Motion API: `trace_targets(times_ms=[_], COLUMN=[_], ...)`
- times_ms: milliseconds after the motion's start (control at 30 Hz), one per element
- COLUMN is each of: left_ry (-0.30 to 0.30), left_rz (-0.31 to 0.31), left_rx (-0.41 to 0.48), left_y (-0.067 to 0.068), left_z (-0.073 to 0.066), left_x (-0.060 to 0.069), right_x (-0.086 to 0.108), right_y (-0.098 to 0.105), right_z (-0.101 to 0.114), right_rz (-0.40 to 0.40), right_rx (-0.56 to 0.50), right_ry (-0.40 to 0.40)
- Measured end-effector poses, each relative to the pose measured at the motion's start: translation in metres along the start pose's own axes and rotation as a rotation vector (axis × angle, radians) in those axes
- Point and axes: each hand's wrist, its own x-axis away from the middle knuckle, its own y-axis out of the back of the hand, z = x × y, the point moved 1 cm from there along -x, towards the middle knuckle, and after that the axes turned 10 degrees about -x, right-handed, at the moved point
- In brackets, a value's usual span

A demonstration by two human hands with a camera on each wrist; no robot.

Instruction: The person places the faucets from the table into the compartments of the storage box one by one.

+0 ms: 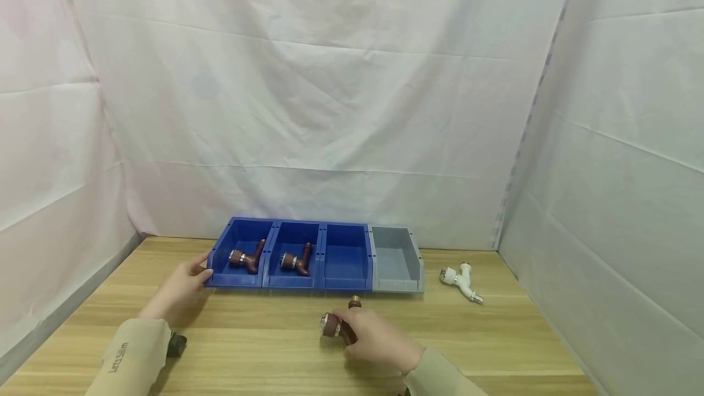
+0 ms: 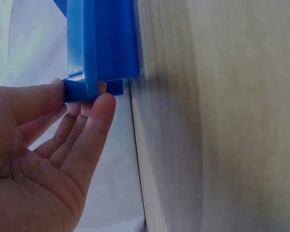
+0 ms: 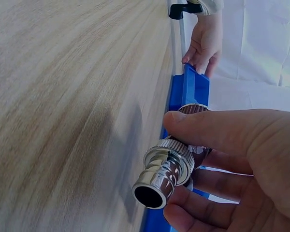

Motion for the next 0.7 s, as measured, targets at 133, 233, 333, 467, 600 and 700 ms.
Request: trace_targets(times_ms=[133, 233, 333, 467, 600, 700], left_ry=[-0.002, -0.018, -0.019, -0.014, -0.015, -0.014], left_rz=[0.002, 0.002, 0.001, 0.005, 0.007, 0.009], left_rx=[0.0, 0.002, -0.002, -0.003, -0.004, -0.006], left_y=[0.0017, 0.0029, 0.0027, 0.0016, 0.0016, 0.0017], left_z=[0.0002, 0.0007, 0.0017, 0.0012, -0.0006, -0.0013], left_x=[0.0002, 0.0005, 0.0001, 0.0, 0.0011, 0.0014], right_x=[-0.0017, -0.0035, -0.0044, -0.0045, -0.0042, -0.004], right_y=[0.0027, 0.0048, 0.0064, 0.0076, 0.008, 0.008], right_z=[0.001, 0.0019, 0.0024, 0.0028, 0.0027, 0.0024], right_rz=[-0.003, -0.014, -0.028, -0.038, -0.046, -0.055], right_rx=[0.002, 0.008, 0.032, 0.058, 0.068, 0.073], right_ry=[0.012, 0.031, 0.048, 0.057, 0.06, 0.066])
